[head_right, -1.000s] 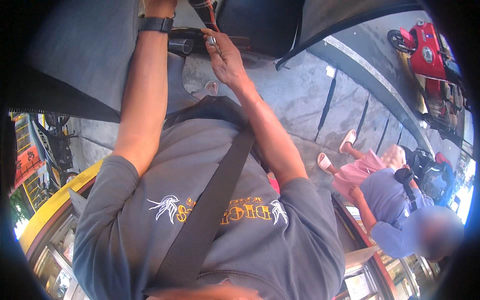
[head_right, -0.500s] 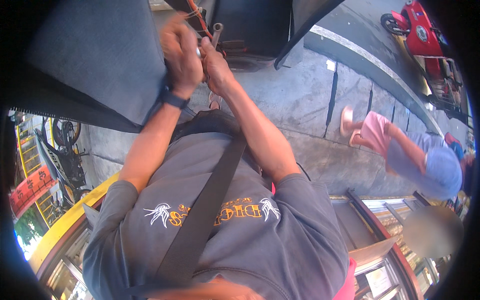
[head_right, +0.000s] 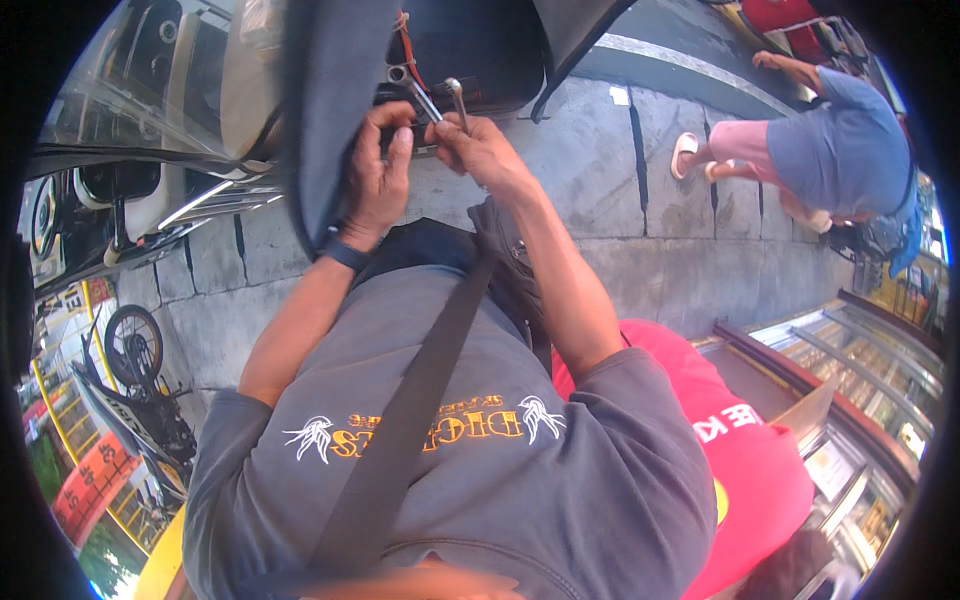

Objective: The person uses a wrench to tighten bolts on the rear section of a motorcycle, focusing on the area near the seat and exhaust. They repeatedly adjust the tool and reposition their hands to secure the components.

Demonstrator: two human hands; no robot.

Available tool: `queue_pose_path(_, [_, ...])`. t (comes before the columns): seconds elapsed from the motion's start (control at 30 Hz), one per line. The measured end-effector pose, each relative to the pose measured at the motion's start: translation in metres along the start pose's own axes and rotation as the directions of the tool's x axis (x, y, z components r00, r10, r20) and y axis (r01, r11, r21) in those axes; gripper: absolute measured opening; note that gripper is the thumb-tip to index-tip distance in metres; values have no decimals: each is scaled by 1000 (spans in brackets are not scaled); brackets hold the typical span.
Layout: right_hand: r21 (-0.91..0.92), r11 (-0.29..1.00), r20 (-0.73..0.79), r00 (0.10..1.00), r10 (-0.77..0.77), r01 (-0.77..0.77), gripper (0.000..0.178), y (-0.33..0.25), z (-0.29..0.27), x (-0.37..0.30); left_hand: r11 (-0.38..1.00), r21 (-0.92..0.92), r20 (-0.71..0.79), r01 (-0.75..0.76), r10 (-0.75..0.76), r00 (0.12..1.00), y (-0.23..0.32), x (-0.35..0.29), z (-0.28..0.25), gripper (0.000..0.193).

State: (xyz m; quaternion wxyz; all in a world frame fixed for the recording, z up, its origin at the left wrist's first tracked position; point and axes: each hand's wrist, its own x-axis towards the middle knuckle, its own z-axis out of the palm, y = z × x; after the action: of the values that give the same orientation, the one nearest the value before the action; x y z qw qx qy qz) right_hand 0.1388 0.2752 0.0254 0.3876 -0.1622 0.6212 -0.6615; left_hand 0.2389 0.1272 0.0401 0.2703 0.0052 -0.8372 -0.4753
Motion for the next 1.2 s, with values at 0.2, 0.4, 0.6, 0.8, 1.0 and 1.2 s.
queue_pose_path(0.2, [105,989,-344,937,-58,100,29,19,7,9,987,-70,276,143,-119,954,2,12,-66,46])
queue_pose_path(0.4, [-14,1000,-399,916,-26,22,25,19,-6,32,993,84,160,88,-100,982,-2,7,-98,54])
queue_pose_path(0.6, [-491,871,-465,855,-229,-34,32,1,-51,58,963,251,-11,101,-101,995,9,2,-71,67])
queue_pose_path(0.8, [-682,721,-369,909,-196,-122,40,-10,-91,94,933,155,95,326,-343,935,13,9,-36,73])
queue_pose_path(1.0, [-621,784,-343,898,-276,3,43,-16,-118,103,813,137,28,566,-575,818,-62,-3,22,77])
queue_pose_path(1.2, [-531,846,-471,848,-245,-51,44,5,-146,88,869,-31,37,493,-492,870,-99,24,50,58])
